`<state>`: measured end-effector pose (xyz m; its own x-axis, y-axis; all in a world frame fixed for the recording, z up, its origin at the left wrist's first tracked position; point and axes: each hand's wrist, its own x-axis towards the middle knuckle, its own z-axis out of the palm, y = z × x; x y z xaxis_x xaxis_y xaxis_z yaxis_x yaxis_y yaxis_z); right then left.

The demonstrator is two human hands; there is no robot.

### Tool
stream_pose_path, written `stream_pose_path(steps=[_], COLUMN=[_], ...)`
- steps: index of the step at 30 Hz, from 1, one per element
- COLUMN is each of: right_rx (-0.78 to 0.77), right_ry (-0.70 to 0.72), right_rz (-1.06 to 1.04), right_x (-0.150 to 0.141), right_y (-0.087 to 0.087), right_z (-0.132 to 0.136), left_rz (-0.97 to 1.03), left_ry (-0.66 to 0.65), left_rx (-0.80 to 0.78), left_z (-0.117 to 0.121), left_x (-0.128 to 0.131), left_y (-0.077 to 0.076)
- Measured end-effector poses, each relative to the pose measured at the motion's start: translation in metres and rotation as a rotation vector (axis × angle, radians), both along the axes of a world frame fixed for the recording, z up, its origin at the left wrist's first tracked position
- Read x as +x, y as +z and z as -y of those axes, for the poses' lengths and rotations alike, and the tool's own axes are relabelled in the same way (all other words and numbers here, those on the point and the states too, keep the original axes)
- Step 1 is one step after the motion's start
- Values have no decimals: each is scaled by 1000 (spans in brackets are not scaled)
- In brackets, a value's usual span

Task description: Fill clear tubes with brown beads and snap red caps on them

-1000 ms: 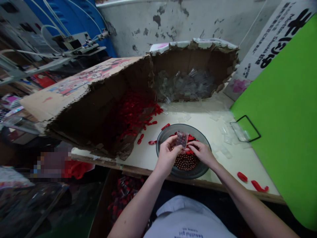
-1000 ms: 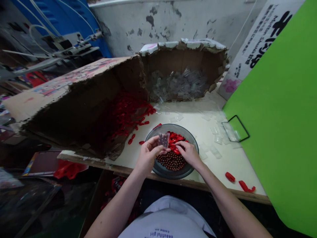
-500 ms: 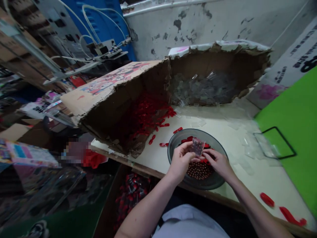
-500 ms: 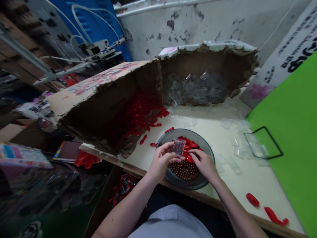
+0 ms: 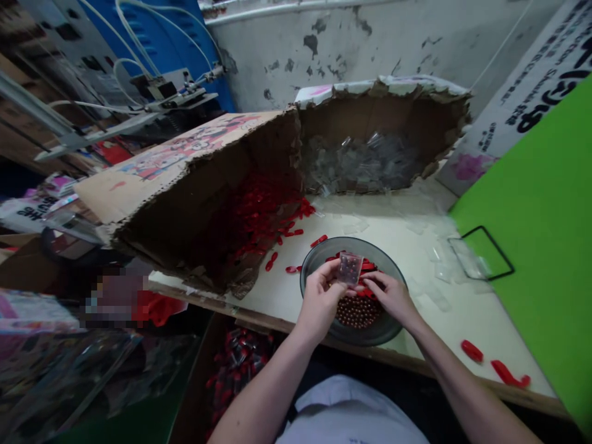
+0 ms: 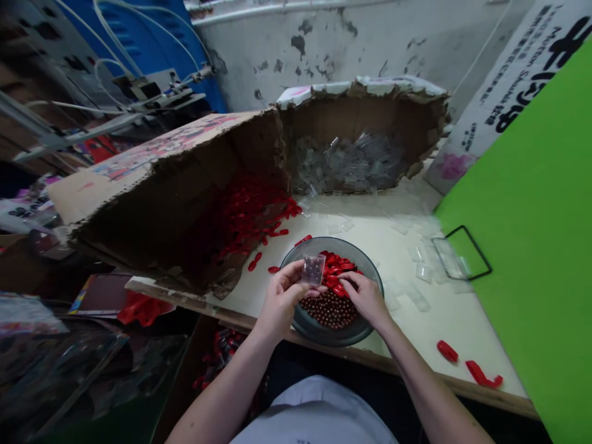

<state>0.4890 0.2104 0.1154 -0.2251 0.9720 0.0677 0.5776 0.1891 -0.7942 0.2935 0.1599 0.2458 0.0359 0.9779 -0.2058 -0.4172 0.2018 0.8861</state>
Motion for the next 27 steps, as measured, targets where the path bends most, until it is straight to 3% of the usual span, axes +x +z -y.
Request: stream_pose_path(steps=[9,17,22,27], right_rx=[-13,-81,-111,-125], right_ry=[24,201,261,290], right_rz=[76,764,791,712], right_x=[0,-33,-52,-45], right_y=[0,4,-6,-7], right_z=[-1,-9,-22,-29], left_rz=[25,63,67,79], left_ry=[47,93,75,93], left_rx=[-15,-30,-24,-29], left_z=[0,1,3,5], left_x=[0,-5,-11,-16], left_y=[-8,-6,-3,-5])
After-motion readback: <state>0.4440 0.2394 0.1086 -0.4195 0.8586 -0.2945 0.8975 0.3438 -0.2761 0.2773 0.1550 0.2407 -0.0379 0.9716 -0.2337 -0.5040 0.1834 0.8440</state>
